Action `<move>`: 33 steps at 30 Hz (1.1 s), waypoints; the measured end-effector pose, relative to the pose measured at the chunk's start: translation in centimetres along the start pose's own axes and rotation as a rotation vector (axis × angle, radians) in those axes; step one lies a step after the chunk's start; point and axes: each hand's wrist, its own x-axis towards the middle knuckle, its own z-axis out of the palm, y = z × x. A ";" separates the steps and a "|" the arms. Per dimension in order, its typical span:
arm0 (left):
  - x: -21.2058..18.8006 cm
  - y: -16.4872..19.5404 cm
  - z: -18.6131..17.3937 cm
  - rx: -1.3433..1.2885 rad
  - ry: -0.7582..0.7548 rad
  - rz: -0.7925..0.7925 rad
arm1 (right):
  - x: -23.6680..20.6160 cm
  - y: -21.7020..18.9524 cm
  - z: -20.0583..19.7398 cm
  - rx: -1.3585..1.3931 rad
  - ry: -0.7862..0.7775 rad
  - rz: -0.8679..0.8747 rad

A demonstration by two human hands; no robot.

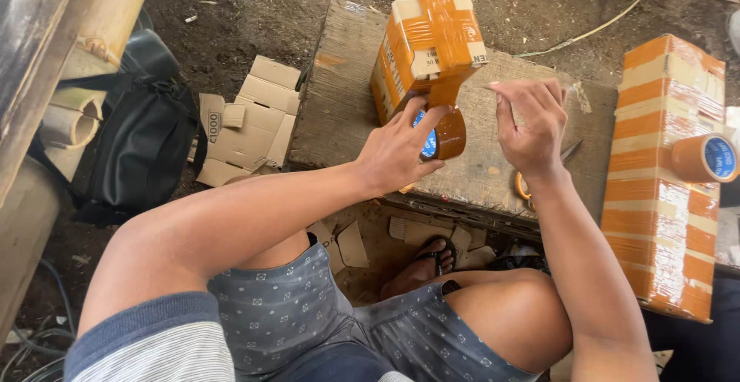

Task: The person assembles a small cardboard box, folds the flaps, and seals it with orange packing tape. They then place the sealed box into a black plastic bag.

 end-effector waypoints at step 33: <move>2.4 -1.4 0.5 -0.362 -0.042 -0.059 | 9.2 3.3 6.3 0.742 -0.344 0.144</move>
